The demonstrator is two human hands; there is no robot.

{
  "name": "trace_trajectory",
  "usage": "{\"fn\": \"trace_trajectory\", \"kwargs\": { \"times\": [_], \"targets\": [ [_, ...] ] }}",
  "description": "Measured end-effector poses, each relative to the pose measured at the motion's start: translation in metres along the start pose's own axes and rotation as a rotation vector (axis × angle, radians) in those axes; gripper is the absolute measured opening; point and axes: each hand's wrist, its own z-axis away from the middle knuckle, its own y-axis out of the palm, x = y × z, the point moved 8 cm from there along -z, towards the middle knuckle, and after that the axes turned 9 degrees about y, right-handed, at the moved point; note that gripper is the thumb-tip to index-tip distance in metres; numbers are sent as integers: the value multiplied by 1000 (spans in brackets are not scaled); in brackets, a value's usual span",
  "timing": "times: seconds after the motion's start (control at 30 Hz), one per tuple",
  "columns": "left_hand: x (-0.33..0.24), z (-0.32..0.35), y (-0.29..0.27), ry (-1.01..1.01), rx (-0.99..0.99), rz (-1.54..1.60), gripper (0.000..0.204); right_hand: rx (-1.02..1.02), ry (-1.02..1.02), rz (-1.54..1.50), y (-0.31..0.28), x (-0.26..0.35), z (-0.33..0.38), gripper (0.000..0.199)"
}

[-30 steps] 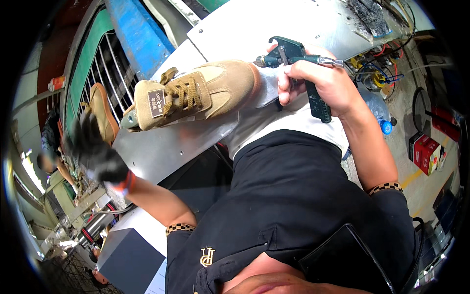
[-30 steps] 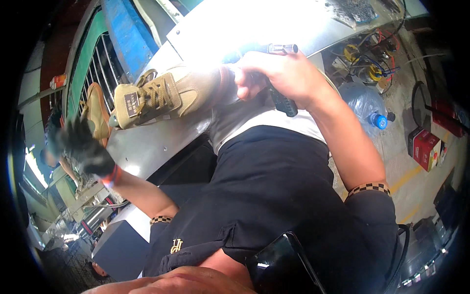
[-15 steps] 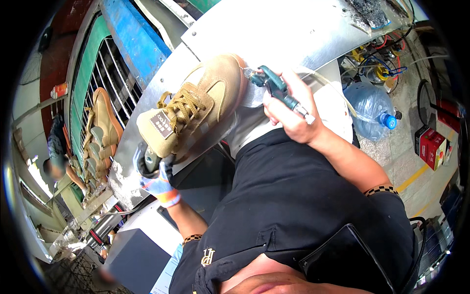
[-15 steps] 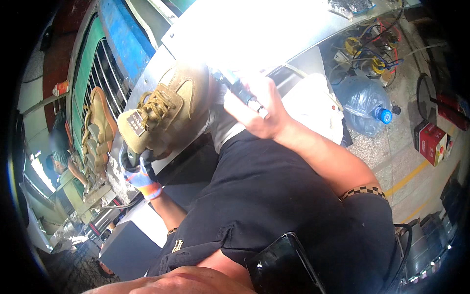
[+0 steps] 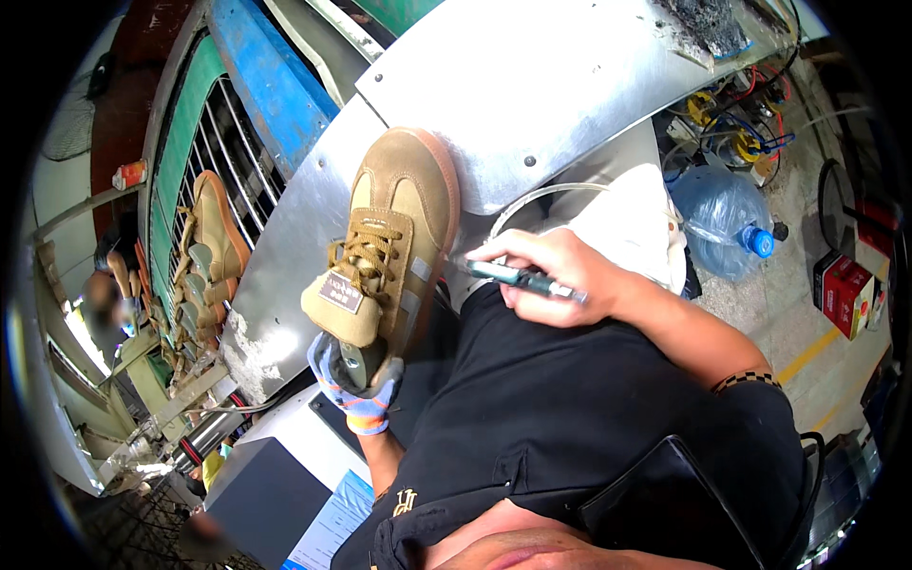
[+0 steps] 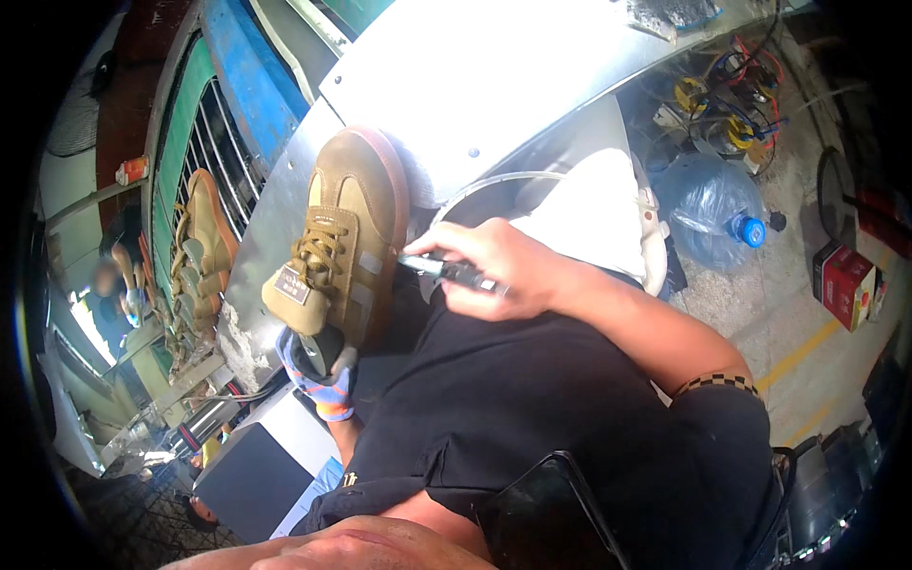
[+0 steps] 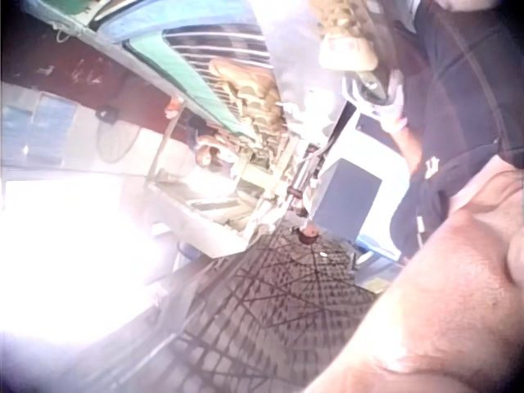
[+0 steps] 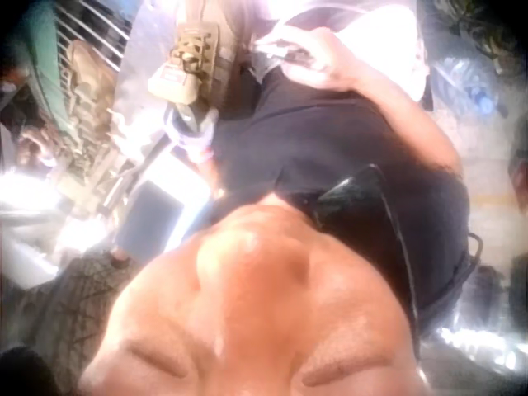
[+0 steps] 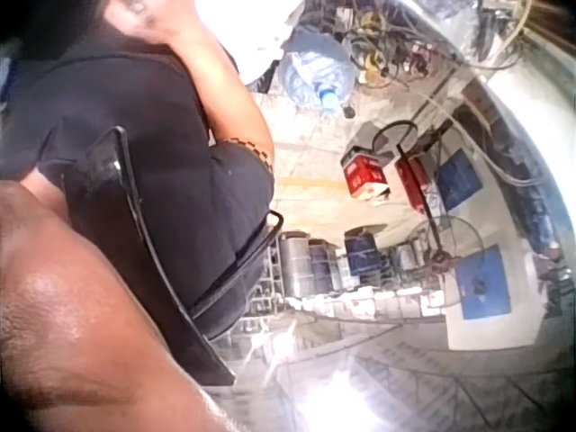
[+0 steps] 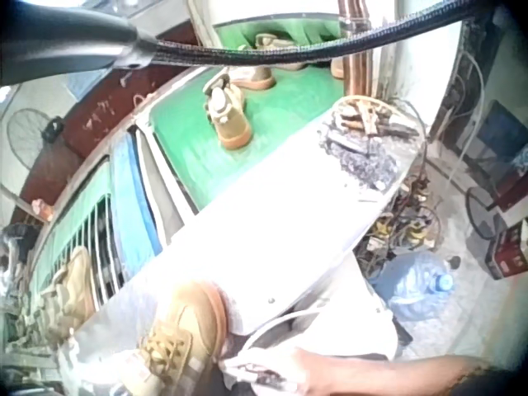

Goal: The person picks up a shoe from a conveyor belt, uses a spray tool to apply a substance to the side of the sole by hand, and then places the shoe back onto the conveyor belt.

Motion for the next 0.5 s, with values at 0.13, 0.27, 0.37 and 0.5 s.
{"fn": "trace_trajectory", "kwargs": {
  "times": [0.13, 0.27, 0.37, 0.5],
  "targets": [
    [25, 20, 13, -457, -146, 396, 81, -192, -147, 162, -64, 16, -11, 53],
    [-8, -59, 12, -253, -192, 459, 60, -454, -79, 55, -145, 7, -31, 43],
    [23, -107, 27, -288, -239, 556, 49, -615, -154, -137, -186, -1, -41, 44],
    [55, -268, 75, 120, -232, 339, 62, -748, -104, -122, -195, -24, -37, 46]
  ]
}}
